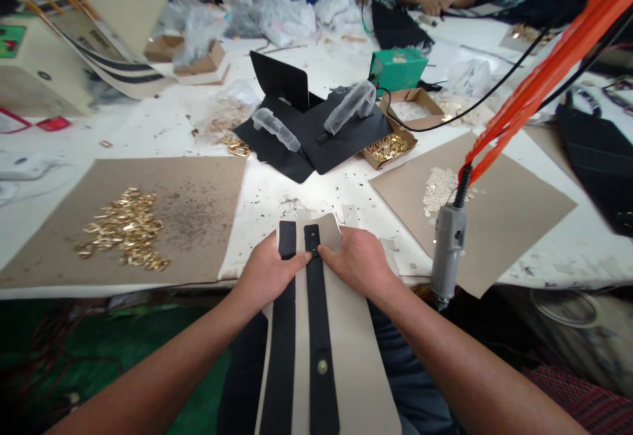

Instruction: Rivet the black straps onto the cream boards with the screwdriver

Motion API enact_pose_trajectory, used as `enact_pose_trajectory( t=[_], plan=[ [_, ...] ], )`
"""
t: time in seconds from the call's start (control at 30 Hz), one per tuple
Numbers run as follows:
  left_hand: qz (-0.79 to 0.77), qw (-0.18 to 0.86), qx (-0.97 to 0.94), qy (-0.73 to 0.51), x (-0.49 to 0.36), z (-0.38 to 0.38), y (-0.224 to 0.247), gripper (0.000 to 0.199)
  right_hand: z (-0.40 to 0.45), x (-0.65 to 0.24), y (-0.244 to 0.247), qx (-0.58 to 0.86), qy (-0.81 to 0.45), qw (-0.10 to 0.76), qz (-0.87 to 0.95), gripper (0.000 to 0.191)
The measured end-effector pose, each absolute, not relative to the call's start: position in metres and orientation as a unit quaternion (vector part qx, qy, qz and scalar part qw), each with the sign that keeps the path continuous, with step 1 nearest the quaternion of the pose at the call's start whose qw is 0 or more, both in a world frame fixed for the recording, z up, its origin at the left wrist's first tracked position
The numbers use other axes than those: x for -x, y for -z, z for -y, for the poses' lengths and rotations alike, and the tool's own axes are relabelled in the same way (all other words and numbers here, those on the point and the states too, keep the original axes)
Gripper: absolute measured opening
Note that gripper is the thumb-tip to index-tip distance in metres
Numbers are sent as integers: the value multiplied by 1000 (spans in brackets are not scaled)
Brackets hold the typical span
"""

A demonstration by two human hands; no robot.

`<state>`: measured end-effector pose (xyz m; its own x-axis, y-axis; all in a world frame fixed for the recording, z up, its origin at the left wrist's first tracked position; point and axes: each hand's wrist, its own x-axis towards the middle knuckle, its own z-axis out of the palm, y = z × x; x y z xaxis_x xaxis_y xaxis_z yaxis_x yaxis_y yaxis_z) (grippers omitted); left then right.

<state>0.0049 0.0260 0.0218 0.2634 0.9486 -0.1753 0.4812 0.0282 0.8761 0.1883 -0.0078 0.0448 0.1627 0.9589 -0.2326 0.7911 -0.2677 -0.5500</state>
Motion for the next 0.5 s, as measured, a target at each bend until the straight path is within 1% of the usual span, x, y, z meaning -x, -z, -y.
enact_pose_trajectory(
  t=[0.07, 0.13, 0.2, 0.23, 0.27, 0.3, 0.33, 0.43, 0.5],
  plan=[
    [-558, 445, -654, -252, -5, -24, -23, 43, 7, -188, -46, 749, -274, 142, 587, 26],
    [-575, 395, -669, -257, -5, -21, -27, 64, 6, -187, -46, 752, -270, 133, 587, 28],
    [-573, 295, -712, -278, -5, -17, -31, 85, 5, -187, -45, 755, -261, 128, 588, 30],
    [-560, 234, -740, -291, -5, -15, -33, 89, 5, -187, -45, 755, -256, 127, 590, 32],
    [-536, 180, -768, -299, -5, -13, -33, 87, 5, -187, -45, 753, -251, 128, 594, 33],
    [-505, 143, -796, -301, -5, -11, -32, 80, 5, -187, -45, 751, -246, 127, 600, 35],
    [-475, 127, -819, -296, -5, -11, -30, 69, 5, -188, -45, 748, -243, 126, 605, 37],
    [-410, 160, -855, -275, -4, -14, -16, 36, 2, -189, -47, 748, -233, 118, 610, 41],
    [-406, 178, -849, -287, -6, -18, -6, 28, -1, -190, -49, 751, -236, 116, 605, 42]
  ],
)
